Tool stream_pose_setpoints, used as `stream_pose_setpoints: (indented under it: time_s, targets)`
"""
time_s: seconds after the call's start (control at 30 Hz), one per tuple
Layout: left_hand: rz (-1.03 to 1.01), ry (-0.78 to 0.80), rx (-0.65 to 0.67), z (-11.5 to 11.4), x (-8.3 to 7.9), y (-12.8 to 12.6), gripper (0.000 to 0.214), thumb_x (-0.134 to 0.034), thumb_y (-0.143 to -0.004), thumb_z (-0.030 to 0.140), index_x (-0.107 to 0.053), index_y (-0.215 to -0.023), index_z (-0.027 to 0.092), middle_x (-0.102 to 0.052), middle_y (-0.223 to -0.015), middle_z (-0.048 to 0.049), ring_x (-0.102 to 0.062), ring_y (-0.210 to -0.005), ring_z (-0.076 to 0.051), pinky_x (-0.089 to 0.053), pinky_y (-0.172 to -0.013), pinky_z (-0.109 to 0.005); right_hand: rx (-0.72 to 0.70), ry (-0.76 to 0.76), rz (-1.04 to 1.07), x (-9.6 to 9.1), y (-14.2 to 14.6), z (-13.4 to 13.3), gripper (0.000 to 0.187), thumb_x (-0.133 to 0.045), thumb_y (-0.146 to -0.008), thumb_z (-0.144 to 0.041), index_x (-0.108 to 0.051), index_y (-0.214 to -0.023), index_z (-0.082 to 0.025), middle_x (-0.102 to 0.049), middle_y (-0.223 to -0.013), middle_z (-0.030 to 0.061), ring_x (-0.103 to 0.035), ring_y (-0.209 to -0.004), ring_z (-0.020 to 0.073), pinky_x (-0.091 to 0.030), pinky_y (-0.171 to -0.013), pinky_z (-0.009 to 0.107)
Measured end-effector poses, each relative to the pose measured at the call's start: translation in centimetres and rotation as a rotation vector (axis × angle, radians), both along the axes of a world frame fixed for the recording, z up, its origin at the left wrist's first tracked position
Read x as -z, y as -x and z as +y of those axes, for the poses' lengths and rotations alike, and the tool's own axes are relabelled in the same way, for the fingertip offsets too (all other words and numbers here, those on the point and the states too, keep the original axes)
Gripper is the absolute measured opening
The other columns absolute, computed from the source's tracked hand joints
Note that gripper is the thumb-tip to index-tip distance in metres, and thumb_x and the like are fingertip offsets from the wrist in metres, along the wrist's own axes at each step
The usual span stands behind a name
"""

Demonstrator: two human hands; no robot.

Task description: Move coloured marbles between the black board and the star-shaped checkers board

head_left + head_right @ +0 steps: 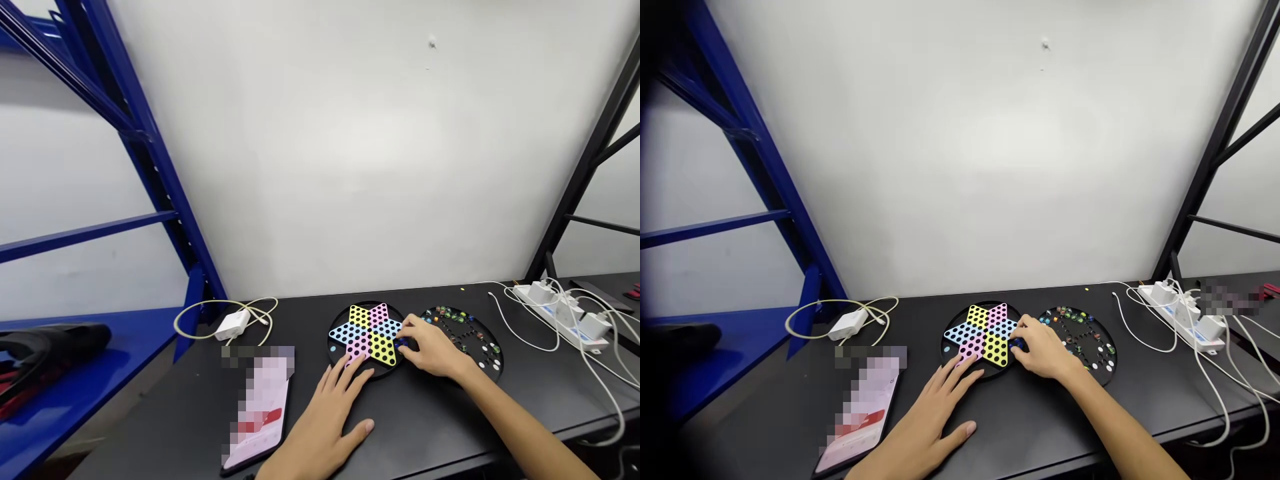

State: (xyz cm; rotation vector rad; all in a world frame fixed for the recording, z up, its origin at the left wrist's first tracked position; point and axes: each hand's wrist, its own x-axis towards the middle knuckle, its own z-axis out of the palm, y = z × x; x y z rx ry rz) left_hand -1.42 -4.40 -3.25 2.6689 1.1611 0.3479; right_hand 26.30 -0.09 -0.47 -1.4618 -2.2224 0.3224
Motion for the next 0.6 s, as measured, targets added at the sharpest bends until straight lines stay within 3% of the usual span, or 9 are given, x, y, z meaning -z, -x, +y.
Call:
stream_pose_setpoints:
  time_s: [0.07, 0.13, 0.23, 0.33, 0.47, 0.6]
  targets:
    - [-0.016, -0.015, 0.004, 0.0, 0.1, 0.0, 0.063, -0.050, -0.096, 0.047, -0.024, -0.152, 0.039, -0.021, -0.161, 0.0031, -0.022, -0.146, -0.033, -0.030, -0.114, -0.060, 0.098, -0.052, 0.004, -0.5, -2.5, 0.3, 0.024, -0.052, -0.090, -0.032, -0.069, -0.105, -0.024, -0.062, -0.111, 0.0052, -0.061, -0.092, 0.0171, -0.046, -0.083, 0.029]
    - [-0.020, -0.019, 0.002, 0.1, 0.2, 0.0, 0.063, -0.050, -0.096, 0.047, -0.023, -0.152, 0.039, -0.021, -0.161, 0.0030, -0.022, -0.147, -0.033, -0.030, -0.114, -0.060, 0.286, -0.064, -0.024, -0.5, -6.3, 0.9, 0.027, -0.047, -0.092, -0.032, -0.068, -0.107, -0.024, -0.062, -0.112, 0.0049, -0.062, -0.089, 0.0168, -0.046, -0.078, 0.028]
    - [-0.016, -0.014, -0.002, 0.1, 0.3, 0.0, 0.063, -0.048, -0.096, 0.048, -0.021, -0.152, 0.040, -0.020, -0.161, 0.0034, -0.021, -0.147, -0.032, -0.030, -0.114, -0.060, 0.531, -0.039, -0.148, 0.9, -12.8, 2.1, 0.032, -0.050, -0.087, -0.025, -0.065, -0.114, -0.019, -0.061, -0.116, 0.0098, -0.061, -0.103, 0.0218, -0.045, -0.084, 0.030]
    - [-0.034, -0.032, 0.001, 0.1, 0.2, 0.0, 0.064, -0.050, -0.095, 0.047, -0.021, -0.152, 0.040, -0.022, -0.161, 0.0035, -0.022, -0.146, -0.032, -0.031, -0.115, -0.058, 0.525, 0.044, -0.233, 3.4, -17.1, 2.5, 0.031, -0.051, -0.086, -0.022, -0.067, -0.112, -0.017, -0.064, -0.110, 0.0101, -0.061, -0.104, 0.0226, -0.045, -0.084, 0.029]
    - [-0.036, -0.040, 0.008, 0.1, 0.1, 0.1, 0.064, -0.052, -0.095, 0.046, -0.023, -0.152, 0.041, -0.022, -0.161, 0.0038, -0.023, -0.146, -0.032, -0.031, -0.115, -0.058, 0.498, 0.021, -0.329, 5.1, -17.9, 1.9, 0.028, -0.047, -0.088, -0.021, -0.069, -0.104, -0.018, -0.064, -0.103, 0.0097, -0.062, -0.098, 0.0225, -0.045, -0.079, 0.029]
    - [-0.032, -0.022, -0.002, 0.1, 0.2, 0.2, 0.064, -0.052, -0.095, 0.048, -0.023, -0.151, 0.042, -0.022, -0.161, 0.0048, -0.022, -0.147, -0.032, -0.032, -0.115, -0.057, 0.482, -0.055, -0.328, 3.6, -15.5, 1.2, 0.021, -0.051, -0.088, -0.027, -0.069, -0.095, -0.020, -0.065, -0.096, 0.0079, -0.060, -0.097, 0.0242, -0.044, -0.078, 0.031]
